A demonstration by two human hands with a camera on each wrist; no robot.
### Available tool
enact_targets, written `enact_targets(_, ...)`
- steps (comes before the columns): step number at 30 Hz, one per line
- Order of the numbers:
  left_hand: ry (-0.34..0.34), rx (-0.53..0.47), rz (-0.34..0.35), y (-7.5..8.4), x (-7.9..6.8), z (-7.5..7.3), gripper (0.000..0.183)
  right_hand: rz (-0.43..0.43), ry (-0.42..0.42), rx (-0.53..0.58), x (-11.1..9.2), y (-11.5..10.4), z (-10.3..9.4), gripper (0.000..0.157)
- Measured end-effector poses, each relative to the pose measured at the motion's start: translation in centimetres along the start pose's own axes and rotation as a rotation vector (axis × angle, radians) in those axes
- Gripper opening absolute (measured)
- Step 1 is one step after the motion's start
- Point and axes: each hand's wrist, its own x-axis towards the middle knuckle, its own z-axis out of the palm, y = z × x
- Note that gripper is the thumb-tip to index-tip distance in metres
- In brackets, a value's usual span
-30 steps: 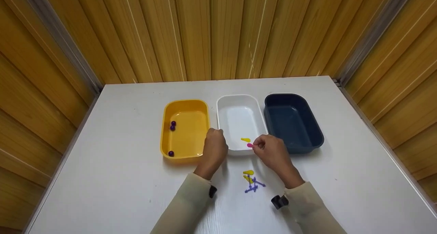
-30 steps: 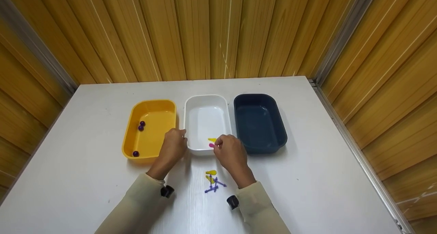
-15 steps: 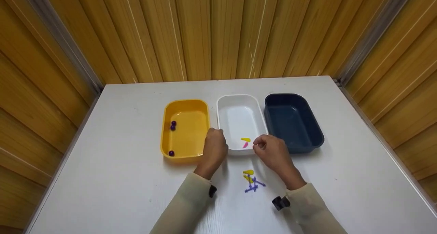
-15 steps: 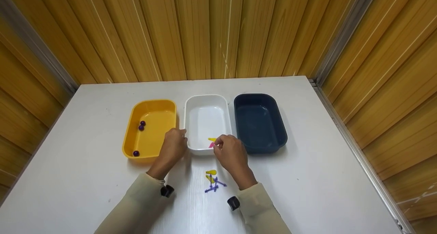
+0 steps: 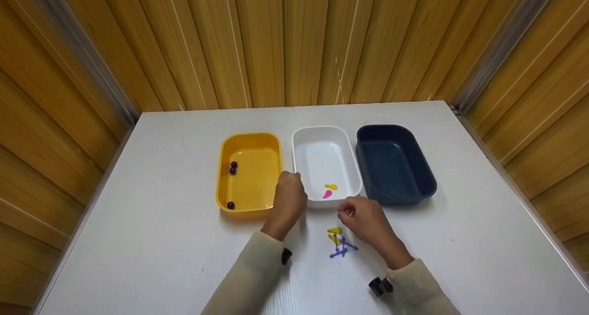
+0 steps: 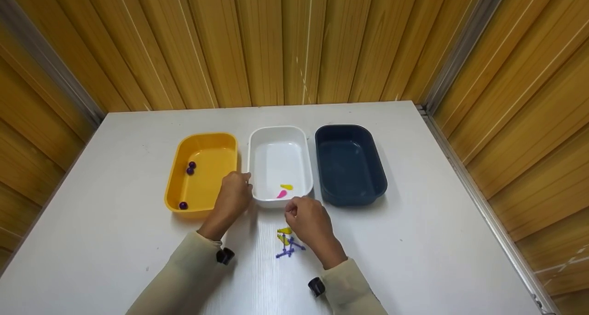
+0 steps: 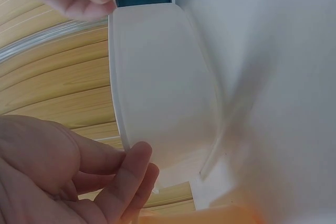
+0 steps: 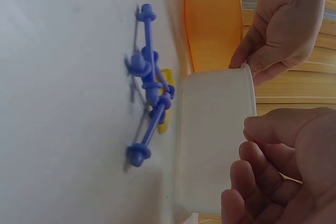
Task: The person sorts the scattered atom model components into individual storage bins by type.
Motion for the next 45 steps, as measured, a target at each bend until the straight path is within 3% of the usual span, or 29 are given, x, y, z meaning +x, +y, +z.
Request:
enact_targets(13, 0.023, -0.018, 0.032, -0.2, 0.0, 0.0, 0.019, 0.099, -0.129, -0.024, -0.6, 0.9, 0.9, 0.005)
enact_targets(22, 0.093, -0.052, 0.069, -0.4, -0.2, 0.2, 0.022, 0.056, -0.133, -0.047, -0.9, 1.3, 1.3, 0.01)
enact_targets(27, 0.082, -0.068, 0.056, -0.4, -0.2, 0.2, 0.02, 0.039, -0.144, -0.059, -0.9, 1.3, 1.3, 0.012)
enact_targets(34, 0.065, -0.058, 0.058, -0.3, -0.2, 0.2, 0.021, 0.079, -0.199, -0.061, -0.9, 1.3, 1.4, 0.013)
enact_targets(45, 0.072, -0.039, 0.047, -0.2, -0.2, 0.2, 0.02, 0.056, -0.192, -0.072, -1.0, 1.3, 1.6, 0.009)
